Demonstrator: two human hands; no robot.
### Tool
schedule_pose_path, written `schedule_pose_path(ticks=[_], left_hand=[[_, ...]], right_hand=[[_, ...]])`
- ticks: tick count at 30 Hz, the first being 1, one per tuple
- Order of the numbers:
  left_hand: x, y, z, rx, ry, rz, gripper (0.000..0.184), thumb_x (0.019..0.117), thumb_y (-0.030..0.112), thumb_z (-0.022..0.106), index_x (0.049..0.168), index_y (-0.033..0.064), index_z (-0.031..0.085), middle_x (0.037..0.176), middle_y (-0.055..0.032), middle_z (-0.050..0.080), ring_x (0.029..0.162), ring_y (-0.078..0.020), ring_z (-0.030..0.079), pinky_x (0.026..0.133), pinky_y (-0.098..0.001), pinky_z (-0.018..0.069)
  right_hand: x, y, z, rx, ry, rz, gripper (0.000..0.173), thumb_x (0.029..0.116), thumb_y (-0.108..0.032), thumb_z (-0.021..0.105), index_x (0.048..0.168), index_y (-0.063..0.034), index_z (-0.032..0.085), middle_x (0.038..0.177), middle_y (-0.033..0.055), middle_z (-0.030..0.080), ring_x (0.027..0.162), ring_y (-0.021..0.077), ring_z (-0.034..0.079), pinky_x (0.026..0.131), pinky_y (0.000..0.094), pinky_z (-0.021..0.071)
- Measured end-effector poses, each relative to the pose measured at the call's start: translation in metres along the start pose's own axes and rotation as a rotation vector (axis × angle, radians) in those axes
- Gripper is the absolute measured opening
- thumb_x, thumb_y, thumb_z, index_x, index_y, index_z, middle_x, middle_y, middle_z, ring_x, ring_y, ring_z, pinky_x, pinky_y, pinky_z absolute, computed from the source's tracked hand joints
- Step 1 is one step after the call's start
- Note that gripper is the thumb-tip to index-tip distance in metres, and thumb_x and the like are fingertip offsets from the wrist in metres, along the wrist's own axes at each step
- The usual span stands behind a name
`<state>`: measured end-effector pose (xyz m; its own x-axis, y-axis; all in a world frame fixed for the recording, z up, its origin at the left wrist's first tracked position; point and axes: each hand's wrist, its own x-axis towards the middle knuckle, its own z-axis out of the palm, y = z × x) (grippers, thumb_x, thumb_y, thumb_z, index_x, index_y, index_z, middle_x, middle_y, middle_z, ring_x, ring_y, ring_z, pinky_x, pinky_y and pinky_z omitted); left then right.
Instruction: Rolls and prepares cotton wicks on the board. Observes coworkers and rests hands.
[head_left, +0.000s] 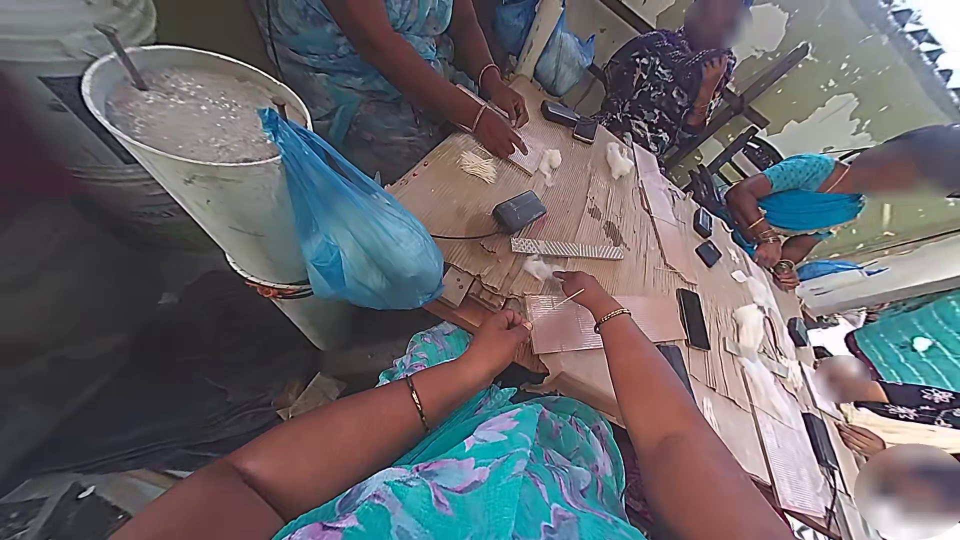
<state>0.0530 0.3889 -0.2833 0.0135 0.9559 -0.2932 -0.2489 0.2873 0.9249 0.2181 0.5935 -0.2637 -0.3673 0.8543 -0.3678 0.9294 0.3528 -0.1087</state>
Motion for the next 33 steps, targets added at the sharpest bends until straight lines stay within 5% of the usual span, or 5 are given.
schedule_pose_path(ticks=[3, 6, 9, 16, 33], left_hand=[[0.000, -0.001, 0.000, 0.019, -0.001, 0.003, 0.012, 0.1065, 0.012, 0.054, 0.106, 0.0021, 0.061, 0.090, -0.0028, 0.058, 0.078, -0.0081, 0.053, 0.072, -0.0239, 0.0441], [0.001, -0.001, -0.001, 0.046, -0.010, 0.003, 0.013, 0.1070, 0.013, 0.054, 0.107, 0.0023, 0.061, 0.091, -0.0037, 0.058, 0.079, -0.0090, 0.054, 0.073, -0.0250, 0.0446], [0.002, -0.003, 0.000, 0.062, -0.008, 0.003, 0.013, 0.1068, 0.013, 0.054, 0.106, 0.0020, 0.061, 0.092, -0.0041, 0.058, 0.081, -0.0098, 0.055, 0.076, -0.0265, 0.0456], [0.005, -0.008, -0.001, 0.019, -0.006, 0.024, 0.014, 0.1031, 0.015, 0.062, 0.107, 0.0013, 0.061, 0.093, -0.0059, 0.058, 0.082, -0.0110, 0.054, 0.075, -0.0280, 0.0461], [-0.014, -0.017, 0.007, -0.175, -0.241, 0.105, 0.008, 0.1008, 0.001, 0.060, 0.095, 0.0053, 0.062, 0.075, 0.0025, 0.060, 0.060, -0.0018, 0.051, 0.057, -0.0157, 0.0433]], right_hand=[[-0.008, 0.003, -0.009, 0.195, 0.000, 0.085, 0.055, 0.0994, -0.001, 0.050, 0.153, -0.0127, 0.048, 0.137, 0.0256, 0.061, 0.118, 0.0415, 0.060, 0.096, 0.0603, 0.0444], [-0.014, 0.016, -0.016, 0.425, -0.009, 0.237, 0.073, 0.0940, 0.003, 0.050, 0.159, -0.0267, 0.037, 0.103, 0.0141, 0.059, 0.075, 0.0181, 0.046, 0.065, 0.0364, 0.0372], [-0.023, 0.047, -0.013, 0.737, -0.040, 0.241, 0.074, 0.0937, -0.002, 0.051, 0.160, -0.0288, 0.033, 0.084, 0.0037, 0.050, 0.062, 0.0100, 0.043, 0.057, 0.0270, 0.0380], [-0.097, 0.017, 0.004, 1.382, -0.027, -0.109, 0.051, 0.0988, 0.005, 0.046, 0.146, -0.0154, 0.051, 0.078, -0.0027, 0.062, 0.070, 0.0090, 0.063, 0.071, 0.0274, 0.0566], [-0.183, -0.048, 0.053, 1.431, 0.351, -0.163, 0.035, 0.0964, 0.009, 0.057, 0.129, -0.0047, 0.062, 0.077, -0.0005, 0.066, 0.066, 0.0045, 0.060, 0.067, 0.0196, 0.0524]])
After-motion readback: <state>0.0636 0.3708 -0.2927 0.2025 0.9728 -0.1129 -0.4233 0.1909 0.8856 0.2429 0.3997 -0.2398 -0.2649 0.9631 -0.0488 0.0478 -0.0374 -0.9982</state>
